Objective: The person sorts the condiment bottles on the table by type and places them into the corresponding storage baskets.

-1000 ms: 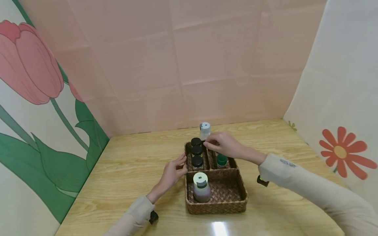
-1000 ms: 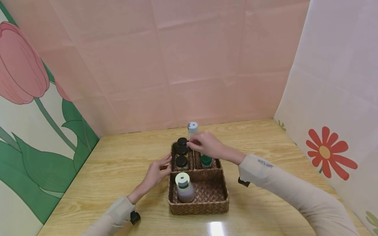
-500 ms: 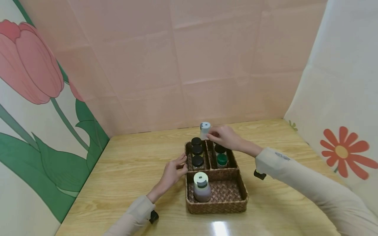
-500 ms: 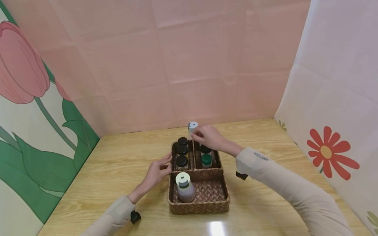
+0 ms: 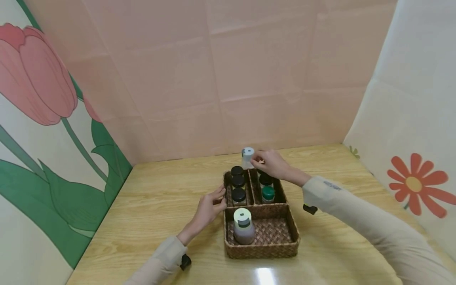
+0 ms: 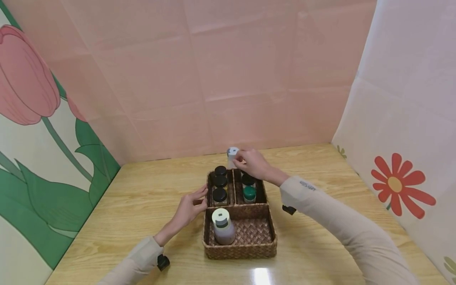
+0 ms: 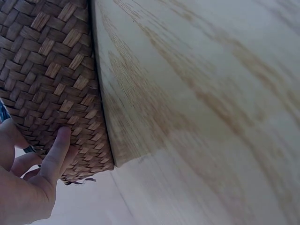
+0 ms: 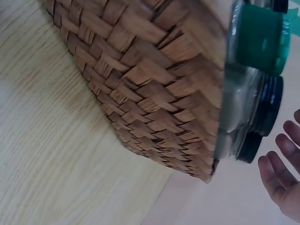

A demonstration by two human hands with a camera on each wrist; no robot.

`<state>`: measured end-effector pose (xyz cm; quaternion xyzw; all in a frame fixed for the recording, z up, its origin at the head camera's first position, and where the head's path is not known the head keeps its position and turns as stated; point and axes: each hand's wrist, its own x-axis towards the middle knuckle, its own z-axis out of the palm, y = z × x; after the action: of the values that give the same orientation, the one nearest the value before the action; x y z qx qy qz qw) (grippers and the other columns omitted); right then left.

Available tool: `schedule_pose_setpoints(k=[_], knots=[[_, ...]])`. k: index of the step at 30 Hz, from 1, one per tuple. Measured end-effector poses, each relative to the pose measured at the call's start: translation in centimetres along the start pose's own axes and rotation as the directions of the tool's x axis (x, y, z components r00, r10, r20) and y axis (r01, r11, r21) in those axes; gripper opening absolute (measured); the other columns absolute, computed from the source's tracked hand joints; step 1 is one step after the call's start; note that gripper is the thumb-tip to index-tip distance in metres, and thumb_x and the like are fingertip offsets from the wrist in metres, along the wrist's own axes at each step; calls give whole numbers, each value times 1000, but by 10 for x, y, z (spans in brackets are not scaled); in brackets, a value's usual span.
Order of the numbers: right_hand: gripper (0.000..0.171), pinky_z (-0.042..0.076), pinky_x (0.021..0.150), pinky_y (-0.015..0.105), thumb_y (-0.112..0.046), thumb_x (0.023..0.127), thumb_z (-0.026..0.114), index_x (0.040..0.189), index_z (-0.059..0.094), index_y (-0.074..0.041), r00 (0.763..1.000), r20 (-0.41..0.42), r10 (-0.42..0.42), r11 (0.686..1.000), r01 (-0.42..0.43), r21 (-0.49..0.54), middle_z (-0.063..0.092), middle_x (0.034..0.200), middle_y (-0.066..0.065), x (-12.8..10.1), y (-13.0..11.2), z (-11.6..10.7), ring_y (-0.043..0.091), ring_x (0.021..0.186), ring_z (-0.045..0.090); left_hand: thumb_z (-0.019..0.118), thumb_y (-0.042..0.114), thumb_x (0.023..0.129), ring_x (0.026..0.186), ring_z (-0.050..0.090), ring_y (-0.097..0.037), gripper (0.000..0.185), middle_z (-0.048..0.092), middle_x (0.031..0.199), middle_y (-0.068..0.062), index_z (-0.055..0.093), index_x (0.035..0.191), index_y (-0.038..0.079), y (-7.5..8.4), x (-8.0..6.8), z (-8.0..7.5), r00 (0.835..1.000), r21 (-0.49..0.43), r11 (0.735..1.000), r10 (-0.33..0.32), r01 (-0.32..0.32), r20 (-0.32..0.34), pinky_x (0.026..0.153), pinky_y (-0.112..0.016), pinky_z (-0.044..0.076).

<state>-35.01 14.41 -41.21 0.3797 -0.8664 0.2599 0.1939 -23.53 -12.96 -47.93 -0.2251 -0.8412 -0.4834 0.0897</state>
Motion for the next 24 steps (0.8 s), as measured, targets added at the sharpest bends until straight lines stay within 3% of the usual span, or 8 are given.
schedule_pose_setpoints(k=[7, 12, 19, 24], knots=[[9, 52, 71, 43, -12, 93, 70, 96, 70, -3, 999, -23, 43, 999, -43, 13, 63, 93, 10, 0, 11, 6, 28, 83, 62, 60, -9, 90, 96, 70, -27, 40, 48, 142, -23, 56, 130, -10, 1, -1, 1, 1000, -9, 1000, 9, -9, -7, 47, -16, 42], [7, 51, 74, 45, -8, 89, 73, 92, 69, -3, 998, -40, 43, 999, -43, 6, 62, 95, 12, 3, 20, 8, 30, 86, 60, 59, -8, 90, 86, 71, -25, 40, 48, 143, -22, 56, 130, -11, 2, -2, 1, 1000, 0, 1000, 5, -5, -9, 43, -16, 39], [13, 50, 78, 47, -8, 88, 74, 96, 67, 1, 997, -56, 49, 999, -50, -18, 59, 99, 16, 8, 27, 13, 33, 90, 58, 60, -7, 89, 103, 68, -26, 41, 48, 142, -21, 56, 129, -12, 3, -4, -2, 1000, 21, 1000, 10, -10, -17, 50, -15, 44], [24, 50, 80, 50, -11, 90, 72, 107, 66, 6, 996, -40, 85, 996, -86, -11, 59, 107, 20, 12, 28, 17, 37, 96, 60, 61, -12, 88, 102, 68, -27, 41, 48, 140, -24, 56, 129, -13, 3, -6, -1, 1000, 9, 1000, 21, -21, -21, 47, -16, 42]])
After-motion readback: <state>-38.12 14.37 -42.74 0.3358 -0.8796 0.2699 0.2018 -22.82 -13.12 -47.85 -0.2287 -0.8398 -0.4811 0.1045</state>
